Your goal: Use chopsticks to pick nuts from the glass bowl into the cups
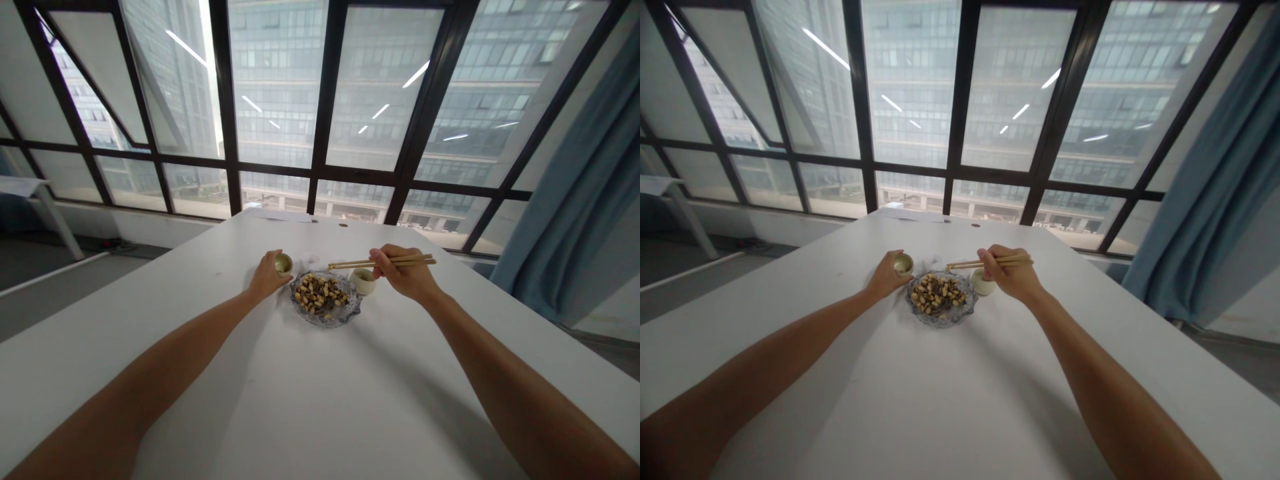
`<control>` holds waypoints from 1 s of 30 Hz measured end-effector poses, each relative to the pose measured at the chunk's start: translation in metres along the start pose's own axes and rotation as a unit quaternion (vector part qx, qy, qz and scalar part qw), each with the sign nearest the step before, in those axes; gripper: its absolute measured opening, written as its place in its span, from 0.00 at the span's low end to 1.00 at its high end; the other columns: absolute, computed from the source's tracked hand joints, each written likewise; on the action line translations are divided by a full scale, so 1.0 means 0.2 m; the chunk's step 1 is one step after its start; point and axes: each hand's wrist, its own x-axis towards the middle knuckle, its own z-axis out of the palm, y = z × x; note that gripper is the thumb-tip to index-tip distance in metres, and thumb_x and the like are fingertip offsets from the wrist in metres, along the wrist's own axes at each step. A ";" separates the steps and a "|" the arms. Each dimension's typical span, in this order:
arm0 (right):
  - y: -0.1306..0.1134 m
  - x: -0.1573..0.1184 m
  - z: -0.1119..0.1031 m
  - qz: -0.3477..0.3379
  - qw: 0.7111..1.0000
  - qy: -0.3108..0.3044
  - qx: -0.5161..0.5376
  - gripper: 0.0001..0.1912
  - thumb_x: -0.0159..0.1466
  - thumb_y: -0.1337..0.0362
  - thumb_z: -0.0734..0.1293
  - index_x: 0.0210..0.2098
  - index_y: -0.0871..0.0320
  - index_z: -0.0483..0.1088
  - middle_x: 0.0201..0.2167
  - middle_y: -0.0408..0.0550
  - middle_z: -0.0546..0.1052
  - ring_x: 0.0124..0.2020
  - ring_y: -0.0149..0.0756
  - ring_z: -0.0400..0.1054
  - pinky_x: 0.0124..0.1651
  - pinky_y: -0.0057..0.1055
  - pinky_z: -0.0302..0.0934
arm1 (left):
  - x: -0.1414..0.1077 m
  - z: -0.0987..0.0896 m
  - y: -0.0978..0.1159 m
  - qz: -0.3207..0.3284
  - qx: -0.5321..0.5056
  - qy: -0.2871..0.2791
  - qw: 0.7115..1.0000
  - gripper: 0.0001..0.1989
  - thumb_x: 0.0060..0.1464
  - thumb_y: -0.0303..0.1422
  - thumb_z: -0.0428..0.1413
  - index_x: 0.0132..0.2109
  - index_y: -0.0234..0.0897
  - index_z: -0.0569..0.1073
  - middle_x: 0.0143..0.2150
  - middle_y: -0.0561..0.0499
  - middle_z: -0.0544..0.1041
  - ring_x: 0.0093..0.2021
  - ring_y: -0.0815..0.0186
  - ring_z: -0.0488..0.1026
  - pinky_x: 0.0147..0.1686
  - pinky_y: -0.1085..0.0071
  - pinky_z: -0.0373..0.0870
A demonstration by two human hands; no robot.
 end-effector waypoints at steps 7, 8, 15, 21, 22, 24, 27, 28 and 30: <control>-0.05 0.01 0.02 0.024 0.990 0.038 0.132 0.30 0.63 0.36 0.67 0.25 0.58 0.74 0.16 0.48 0.76 0.16 0.34 0.69 0.21 0.30 0.64 | 0.02 -0.02 0.03 0.109 0.011 0.026 0.994 0.37 0.47 0.31 0.69 0.61 0.39 0.61 0.60 0.40 0.69 0.62 0.50 0.67 0.63 0.49 0.66; -0.05 0.01 0.02 0.025 0.989 0.039 0.139 0.29 0.62 0.36 0.67 0.25 0.58 0.74 0.15 0.48 0.75 0.16 0.34 0.69 0.21 0.30 0.64 | 0.02 -0.03 0.04 0.117 0.012 0.025 0.993 0.37 0.47 0.31 0.69 0.61 0.39 0.61 0.60 0.40 0.69 0.63 0.50 0.67 0.64 0.49 0.66; 0.00 0.01 0.01 0.031 0.993 0.027 0.110 0.31 0.63 0.36 0.66 0.24 0.58 0.73 0.15 0.49 0.75 0.16 0.34 0.68 0.21 0.30 0.64 | 0.00 -0.03 0.05 0.103 0.018 0.016 0.994 0.37 0.47 0.33 0.69 0.61 0.40 0.62 0.60 0.41 0.70 0.62 0.51 0.67 0.63 0.52 0.67; 0.02 0.01 -0.05 0.004 1.000 -0.015 -0.026 0.33 0.68 0.38 0.61 0.21 0.57 0.73 0.18 0.50 0.77 0.19 0.35 0.70 0.24 0.30 0.63 | 0.00 0.00 0.01 -0.043 0.025 -0.003 0.999 0.37 0.45 0.40 0.70 0.61 0.41 0.65 0.59 0.43 0.72 0.59 0.52 0.72 0.60 0.56 0.71; 0.02 0.01 -0.06 0.004 0.999 -0.013 -0.034 0.33 0.68 0.37 0.60 0.21 0.57 0.72 0.18 0.50 0.77 0.20 0.35 0.71 0.25 0.30 0.63 | 0.00 0.01 0.00 -0.067 0.027 -0.004 0.997 0.38 0.45 0.41 0.70 0.61 0.40 0.66 0.59 0.43 0.73 0.59 0.52 0.72 0.59 0.57 0.71; 0.03 0.01 -0.07 0.005 0.999 -0.006 -0.042 0.33 0.68 0.37 0.60 0.21 0.56 0.72 0.19 0.50 0.78 0.20 0.36 0.71 0.25 0.31 0.63 | 0.00 0.03 -0.03 -0.101 0.030 -0.007 0.994 0.38 0.45 0.42 0.70 0.60 0.39 0.66 0.59 0.41 0.73 0.58 0.52 0.73 0.59 0.57 0.71; 0.04 0.02 -0.09 0.010 0.999 0.006 -0.050 0.33 0.69 0.38 0.60 0.21 0.56 0.72 0.19 0.50 0.78 0.20 0.37 0.72 0.25 0.31 0.63 | 0.01 0.05 -0.05 -0.122 0.027 -0.021 0.992 0.38 0.45 0.45 0.69 0.61 0.37 0.67 0.60 0.39 0.73 0.58 0.51 0.73 0.58 0.56 0.70; 0.04 0.02 -0.10 0.012 0.999 0.009 -0.053 0.33 0.69 0.38 0.60 0.21 0.56 0.72 0.19 0.50 0.78 0.20 0.37 0.72 0.25 0.31 0.63 | 0.01 0.05 -0.06 -0.127 0.025 -0.025 0.991 0.38 0.46 0.46 0.68 0.61 0.38 0.66 0.60 0.39 0.73 0.58 0.51 0.73 0.58 0.55 0.70; 0.03 0.02 -0.11 0.012 0.998 0.014 -0.058 0.33 0.68 0.37 0.59 0.21 0.56 0.72 0.18 0.50 0.77 0.20 0.37 0.71 0.25 0.31 0.62 | 0.02 0.03 -0.05 -0.134 0.027 -0.024 0.990 0.37 0.47 0.48 0.67 0.60 0.38 0.66 0.60 0.38 0.73 0.59 0.50 0.72 0.59 0.54 0.69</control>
